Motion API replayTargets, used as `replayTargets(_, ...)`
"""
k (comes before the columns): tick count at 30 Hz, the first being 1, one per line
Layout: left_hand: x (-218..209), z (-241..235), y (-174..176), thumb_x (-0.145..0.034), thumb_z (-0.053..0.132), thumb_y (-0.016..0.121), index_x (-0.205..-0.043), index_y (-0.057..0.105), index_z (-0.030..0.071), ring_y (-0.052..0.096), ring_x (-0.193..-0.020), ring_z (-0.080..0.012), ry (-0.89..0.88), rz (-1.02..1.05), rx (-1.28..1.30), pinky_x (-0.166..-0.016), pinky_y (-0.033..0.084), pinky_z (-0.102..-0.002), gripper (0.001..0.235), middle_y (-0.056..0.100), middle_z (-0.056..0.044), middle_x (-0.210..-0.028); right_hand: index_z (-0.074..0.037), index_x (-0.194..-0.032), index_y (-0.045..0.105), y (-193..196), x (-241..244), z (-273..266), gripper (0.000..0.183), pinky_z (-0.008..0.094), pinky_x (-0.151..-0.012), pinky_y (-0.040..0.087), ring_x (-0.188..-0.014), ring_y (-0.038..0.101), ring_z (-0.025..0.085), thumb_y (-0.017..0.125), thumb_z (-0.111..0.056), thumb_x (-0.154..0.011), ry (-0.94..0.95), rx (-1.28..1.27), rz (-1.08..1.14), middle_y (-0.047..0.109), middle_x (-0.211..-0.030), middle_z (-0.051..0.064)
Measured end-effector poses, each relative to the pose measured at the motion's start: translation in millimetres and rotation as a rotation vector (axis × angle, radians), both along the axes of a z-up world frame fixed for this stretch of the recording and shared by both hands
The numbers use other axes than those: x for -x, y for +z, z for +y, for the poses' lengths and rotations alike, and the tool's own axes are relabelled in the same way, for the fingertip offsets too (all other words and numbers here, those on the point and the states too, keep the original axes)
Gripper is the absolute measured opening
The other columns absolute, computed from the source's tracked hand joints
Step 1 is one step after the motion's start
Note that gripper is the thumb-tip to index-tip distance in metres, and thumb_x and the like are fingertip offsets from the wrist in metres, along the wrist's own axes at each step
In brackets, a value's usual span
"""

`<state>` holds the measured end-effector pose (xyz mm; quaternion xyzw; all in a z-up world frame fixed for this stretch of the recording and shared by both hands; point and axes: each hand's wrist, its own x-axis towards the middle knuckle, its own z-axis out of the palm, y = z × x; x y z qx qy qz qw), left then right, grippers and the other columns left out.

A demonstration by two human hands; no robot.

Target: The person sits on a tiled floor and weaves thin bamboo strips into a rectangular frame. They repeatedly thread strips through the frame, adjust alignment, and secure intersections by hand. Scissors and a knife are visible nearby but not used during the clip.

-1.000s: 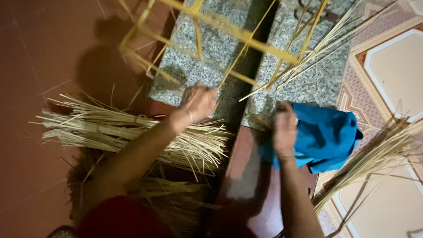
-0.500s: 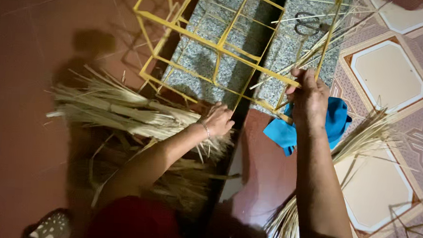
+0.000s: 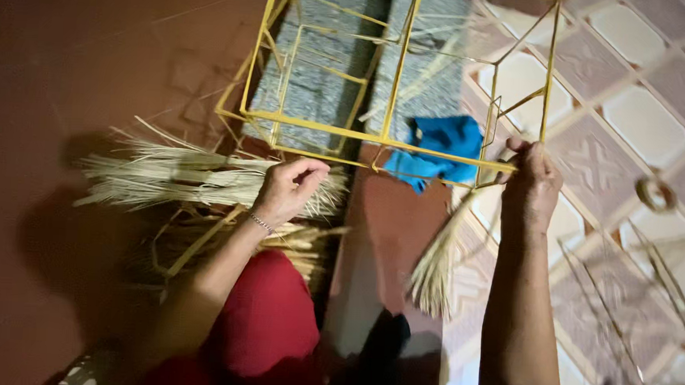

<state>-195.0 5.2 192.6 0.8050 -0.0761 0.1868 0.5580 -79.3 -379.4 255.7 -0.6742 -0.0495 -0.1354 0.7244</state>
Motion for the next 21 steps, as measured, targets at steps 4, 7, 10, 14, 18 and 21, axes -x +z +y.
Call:
replayTargets(4, 45.8, -52.3, 43.8, -0.099, 0.009, 0.066, -0.112, 0.072, 0.004, 0.073, -0.087, -0.0097, -0.157, 0.075, 0.066, -0.075, 0.058, -0.025, 0.015, 0.078, -0.007, -0.097, 0.006, -0.108, 0.068, -10.5, 70.0, -80.8, 0.043, 0.03, -0.064, 0.048, -0.059, 0.053, 0.015, 0.057, -0.035, -0.114, -0.064, -0.145, -0.009, 0.057, -0.073, 0.007)
replayTargets(7, 75.9, -88.4, 64.9, -0.099, 0.008, 0.066, -0.111, 0.073, 0.003, 0.074, -0.085, -0.0097, -0.273, 0.105, -0.014, -0.073, 0.058, -0.024, 0.015, 0.078, -0.007, -0.094, 0.005, -0.103, 0.067, -29.0, 125.8, -131.7, 0.043, 0.03, -0.058, 0.042, -0.056, 0.051, 0.016, 0.057, -0.036, -0.113, -0.135, -0.221, -0.013, 0.056, -0.069, 0.007)
replayTargets(10, 84.7, -129.1, 71.6, -0.098, 0.006, 0.065, -0.109, 0.073, 0.003, 0.074, -0.085, -0.0108, -0.375, 0.037, -0.114, -0.069, 0.059, -0.025, 0.014, 0.078, -0.007, -0.095, 0.004, -0.099, 0.067, -55.2, 174.5, -173.3, 0.044, 0.028, -0.051, 0.036, -0.053, 0.046, 0.014, 0.056, -0.036, -0.113, -0.252, -0.289, 0.037, 0.055, -0.068, 0.005)
replayTargets(14, 66.8, -183.7, 63.6, -0.099, 0.003, 0.065, -0.108, 0.072, 0.002, 0.076, -0.085, -0.0119, -0.431, -0.067, -0.071, -0.073, 0.06, -0.026, 0.012, 0.077, -0.007, -0.095, 0.001, -0.094, 0.063, -90.2, 227.4, -206.5, 0.04, 0.027, -0.05, 0.035, -0.053, 0.045, 0.012, 0.056, -0.033, -0.112, -0.355, -0.199, 0.054, 0.062, -0.073, 0.008)
replayTargets(18, 36.7, -242.2, 51.6, -0.099, 0.002, 0.067, -0.107, 0.072, 0.001, 0.073, -0.088, -0.0173, -0.418, -0.15, -0.02, -0.076, 0.059, -0.03, 0.009, 0.076, -0.008, -0.097, -0.001, -0.094, 0.062, -111.8, 270.0, -222.0, 0.041, 0.025, -0.052, 0.037, -0.057, 0.047, 0.01, 0.052, -0.035, -0.115, -0.437, 0.009, 0.039, 0.061, -0.076, 0.006)
replayTargets(21, 9.0, -280.2, 47.7, -0.095, 0.0, 0.069, -0.102, 0.073, 0.002, 0.071, -0.093, -0.0229, -0.393, -0.32, -0.165, -0.079, 0.058, -0.033, 0.009, 0.075, -0.011, -0.1, -0.001, -0.094, 0.063, -125.4, 273.5, -234.3, 0.045, 0.024, -0.052, 0.038, -0.058, 0.048, 0.009, 0.048, -0.038, -0.116, -0.488, 0.196, 0.02, 0.06, -0.077, 0.004)
